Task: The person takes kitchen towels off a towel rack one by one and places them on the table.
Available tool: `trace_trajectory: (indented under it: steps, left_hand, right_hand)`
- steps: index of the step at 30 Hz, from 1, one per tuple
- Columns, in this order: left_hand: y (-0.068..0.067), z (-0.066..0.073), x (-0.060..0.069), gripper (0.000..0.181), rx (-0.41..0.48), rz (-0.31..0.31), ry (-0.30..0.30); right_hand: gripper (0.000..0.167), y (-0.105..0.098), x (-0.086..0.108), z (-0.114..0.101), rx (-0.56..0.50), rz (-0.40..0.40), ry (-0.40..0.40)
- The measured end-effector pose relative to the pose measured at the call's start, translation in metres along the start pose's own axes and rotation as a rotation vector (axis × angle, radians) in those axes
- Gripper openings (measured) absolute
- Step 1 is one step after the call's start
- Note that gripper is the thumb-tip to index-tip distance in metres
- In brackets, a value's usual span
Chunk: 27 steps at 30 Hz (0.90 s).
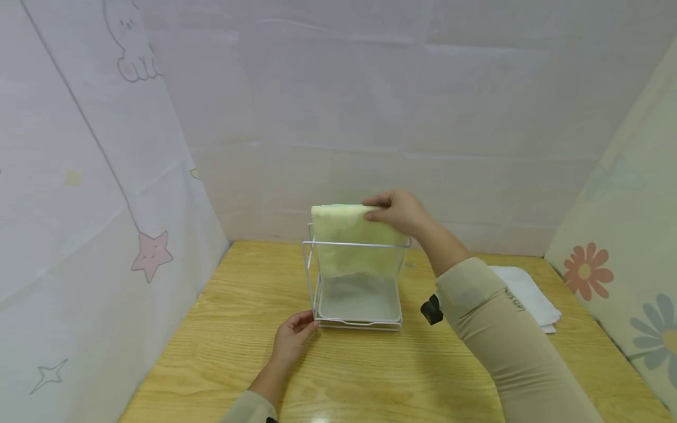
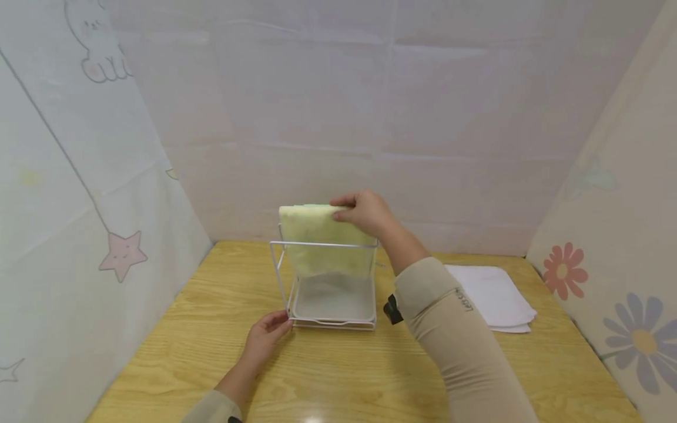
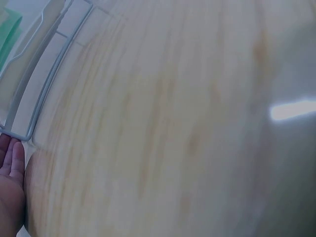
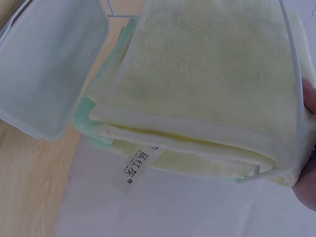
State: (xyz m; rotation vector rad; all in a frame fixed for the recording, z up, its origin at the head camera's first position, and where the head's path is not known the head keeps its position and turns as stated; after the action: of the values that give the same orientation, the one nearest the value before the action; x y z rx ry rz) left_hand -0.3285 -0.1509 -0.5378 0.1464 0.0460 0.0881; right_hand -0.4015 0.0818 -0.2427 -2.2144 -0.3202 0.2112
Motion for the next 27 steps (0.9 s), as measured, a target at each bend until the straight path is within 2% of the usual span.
trace_trajectory:
  steps: [9, 22, 27]
  left_hand:
    - [0.001, 0.003, 0.000, 0.036, -0.005, -0.016, 0.011]
    - [0.002, 0.001, -0.001, 0.036, 0.012, -0.015, -0.001]
    - [0.002, 0.000, -0.002, 0.036, 0.010, -0.015, 0.009]
  right_hand:
    - [0.036, -0.019, 0.003, -0.010, 0.014, 0.048, -0.006]
    - [0.037, -0.066, 0.015, -0.029, -0.026, 0.155, 0.013]
    - [0.037, -0.083, 0.020, -0.040, -0.048, 0.206, -0.016]
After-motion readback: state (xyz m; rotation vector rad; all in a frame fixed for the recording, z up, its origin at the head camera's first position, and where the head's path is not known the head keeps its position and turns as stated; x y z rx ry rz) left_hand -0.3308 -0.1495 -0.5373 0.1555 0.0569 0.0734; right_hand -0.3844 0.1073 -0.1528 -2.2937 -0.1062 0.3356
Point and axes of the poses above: each hand's wrist, its own x-axis away from the middle knuckle, its own y-axis out of the palm, z = x × y, the point moved 10 cm from there along -x, towards the middle knuckle, and after that the axes turned 12 degrees about x, right-handed, at the moved point
